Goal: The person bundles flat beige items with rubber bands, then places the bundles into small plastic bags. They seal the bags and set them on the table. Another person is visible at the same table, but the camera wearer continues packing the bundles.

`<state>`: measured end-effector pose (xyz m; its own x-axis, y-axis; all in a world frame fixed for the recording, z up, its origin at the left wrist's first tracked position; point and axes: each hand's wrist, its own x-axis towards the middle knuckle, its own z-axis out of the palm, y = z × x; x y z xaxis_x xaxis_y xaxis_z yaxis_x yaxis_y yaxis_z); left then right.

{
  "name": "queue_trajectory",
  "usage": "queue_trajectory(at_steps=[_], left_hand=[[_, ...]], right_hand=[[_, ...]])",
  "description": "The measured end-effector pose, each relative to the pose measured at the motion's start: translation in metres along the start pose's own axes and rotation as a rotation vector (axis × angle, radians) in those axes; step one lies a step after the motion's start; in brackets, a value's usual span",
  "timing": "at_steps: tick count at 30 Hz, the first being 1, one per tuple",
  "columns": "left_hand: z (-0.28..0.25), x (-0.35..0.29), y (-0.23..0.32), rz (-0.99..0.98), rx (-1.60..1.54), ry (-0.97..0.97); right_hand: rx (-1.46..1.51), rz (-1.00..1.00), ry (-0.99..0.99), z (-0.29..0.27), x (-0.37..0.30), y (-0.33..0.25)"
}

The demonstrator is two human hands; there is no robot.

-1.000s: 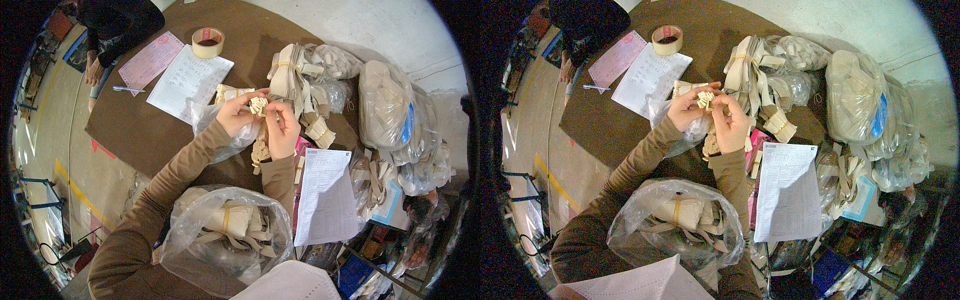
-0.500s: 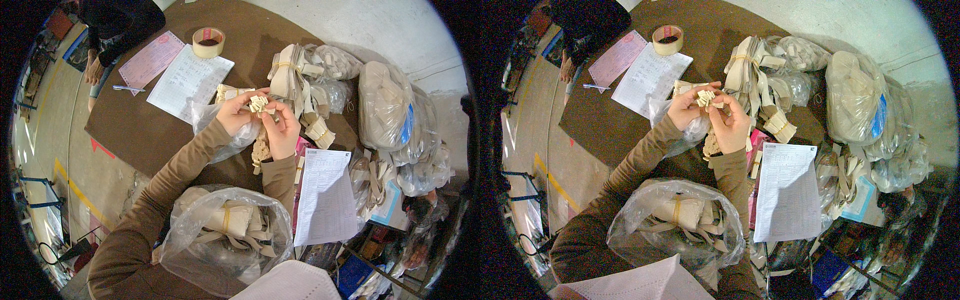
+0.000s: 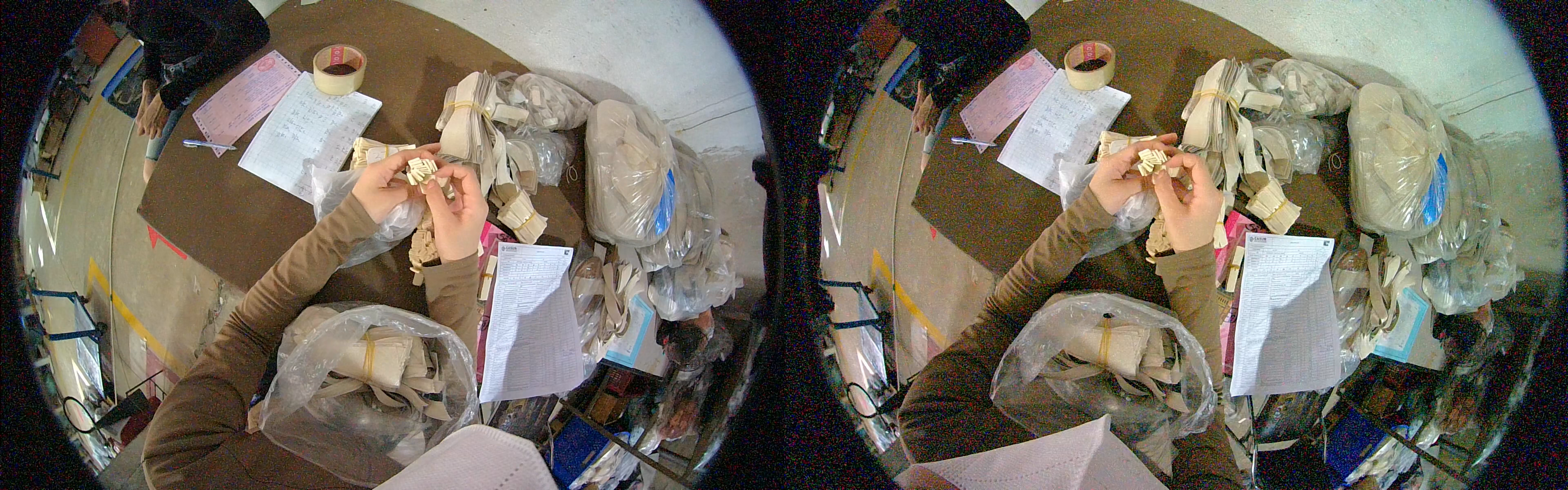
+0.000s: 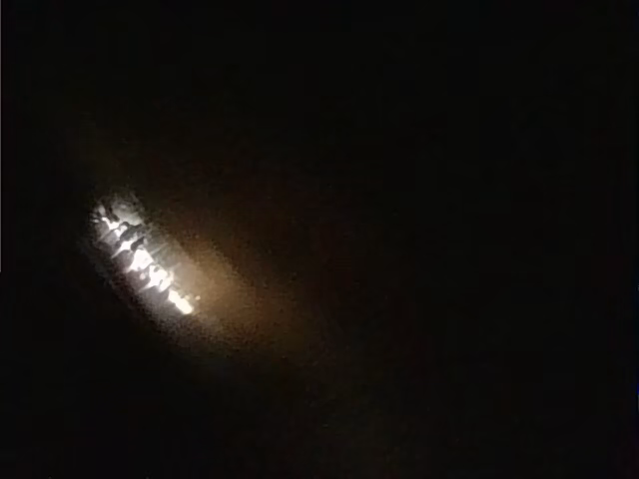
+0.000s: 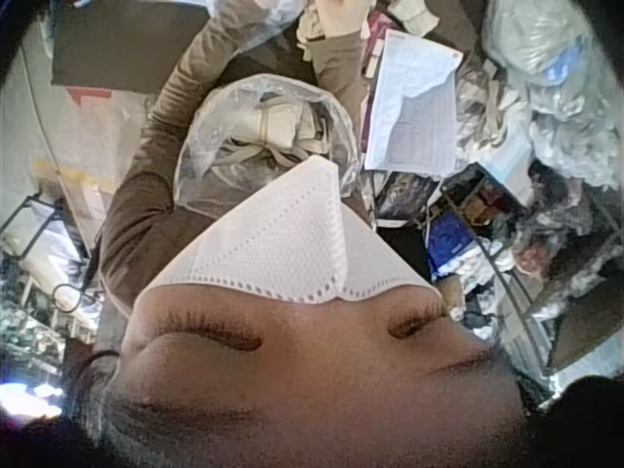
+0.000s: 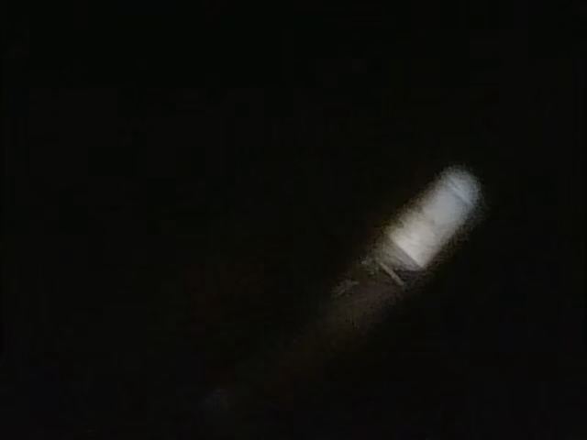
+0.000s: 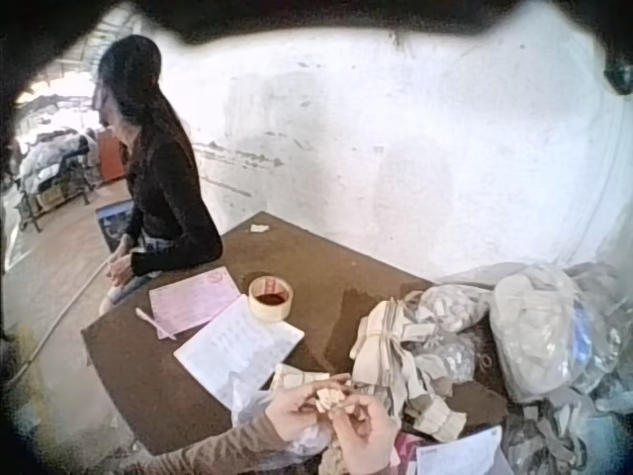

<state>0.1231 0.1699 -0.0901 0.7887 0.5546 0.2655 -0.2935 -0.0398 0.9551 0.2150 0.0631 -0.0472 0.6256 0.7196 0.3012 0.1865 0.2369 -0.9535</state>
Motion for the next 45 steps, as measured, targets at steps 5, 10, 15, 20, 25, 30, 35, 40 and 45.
queue_trajectory(at_steps=[5,10,15,20,25,30,35,40,45], left_hand=[[0.0,0.0,0.003,-0.005,0.022,-0.008],[-0.002,0.0,0.0,0.005,0.049,-0.002],[-0.002,0.0,0.002,-0.074,-0.055,-0.027],[-0.002,-0.001,0.009,-0.091,-0.059,-0.031],[-0.001,-0.001,0.014,-0.093,-0.012,-0.026],[-0.001,-0.002,0.008,-0.154,-0.036,-0.021],[0.0,-0.002,0.005,-0.068,0.065,-0.018],[0.001,-0.002,0.001,-0.034,0.025,-0.014],[0.002,-0.001,0.012,0.005,0.101,-0.041]], right_hand=[[-0.086,-0.102,-0.005,0.0,0.001,0.001],[-0.066,-0.091,-0.031,0.001,0.0,0.0],[-0.069,-0.086,-0.029,0.002,0.0,-0.004],[-0.297,-0.202,-0.107,-0.002,0.003,-0.002],[-0.194,-0.082,-0.094,0.001,0.0,-0.006],[-0.173,-0.061,-0.061,0.003,0.0,-0.011],[-0.176,-0.064,-0.013,0.003,0.0,-0.012],[-0.168,-0.065,0.0,0.003,-0.001,-0.009],[-0.019,0.021,0.013,0.005,-0.003,-0.016]])
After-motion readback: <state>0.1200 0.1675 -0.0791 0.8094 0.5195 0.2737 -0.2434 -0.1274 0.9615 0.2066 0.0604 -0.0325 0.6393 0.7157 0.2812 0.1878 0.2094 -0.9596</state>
